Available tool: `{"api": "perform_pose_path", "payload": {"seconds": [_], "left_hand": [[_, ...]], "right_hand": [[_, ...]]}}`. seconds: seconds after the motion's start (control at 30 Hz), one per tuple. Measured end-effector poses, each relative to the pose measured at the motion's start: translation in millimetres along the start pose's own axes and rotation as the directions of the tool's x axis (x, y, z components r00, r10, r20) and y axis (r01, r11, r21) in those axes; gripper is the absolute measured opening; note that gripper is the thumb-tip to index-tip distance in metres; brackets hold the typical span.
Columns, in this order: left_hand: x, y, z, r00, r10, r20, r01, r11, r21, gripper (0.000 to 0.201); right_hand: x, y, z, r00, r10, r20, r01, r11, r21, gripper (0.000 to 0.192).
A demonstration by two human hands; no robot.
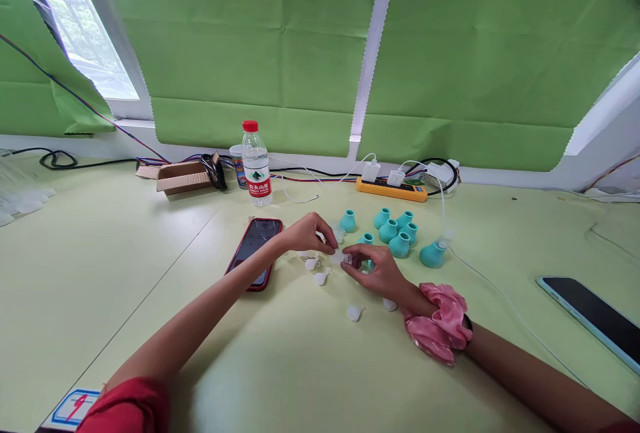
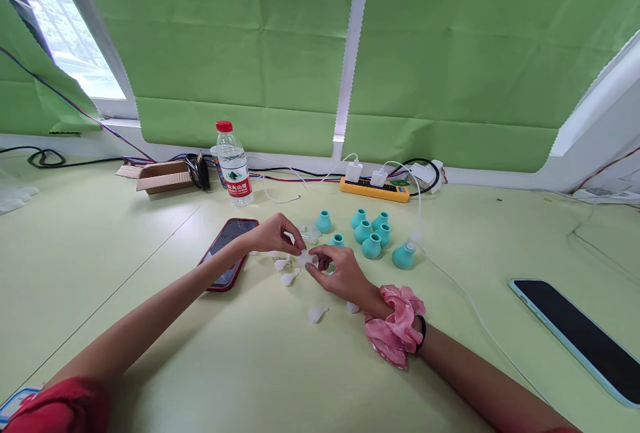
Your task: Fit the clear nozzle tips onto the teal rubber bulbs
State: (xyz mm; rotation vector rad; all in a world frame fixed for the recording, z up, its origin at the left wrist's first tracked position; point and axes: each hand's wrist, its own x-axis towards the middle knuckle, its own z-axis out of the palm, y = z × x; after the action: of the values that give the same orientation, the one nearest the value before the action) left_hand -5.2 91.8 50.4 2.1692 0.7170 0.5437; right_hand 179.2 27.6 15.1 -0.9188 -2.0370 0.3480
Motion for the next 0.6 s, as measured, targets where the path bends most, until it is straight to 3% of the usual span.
{"api": "perform_pose_path", "payload": {"seconds": [0.6], "left_hand": [[-0.6,6.0,-1.1,1.0,0.001,-0.023,-0.003,0.997,-0.072,0.014]], "right_hand": [[1.2,2.6,0.1,0.998,0.049,-0.037,-0.049,0.999,-0.009,0.015]]}}
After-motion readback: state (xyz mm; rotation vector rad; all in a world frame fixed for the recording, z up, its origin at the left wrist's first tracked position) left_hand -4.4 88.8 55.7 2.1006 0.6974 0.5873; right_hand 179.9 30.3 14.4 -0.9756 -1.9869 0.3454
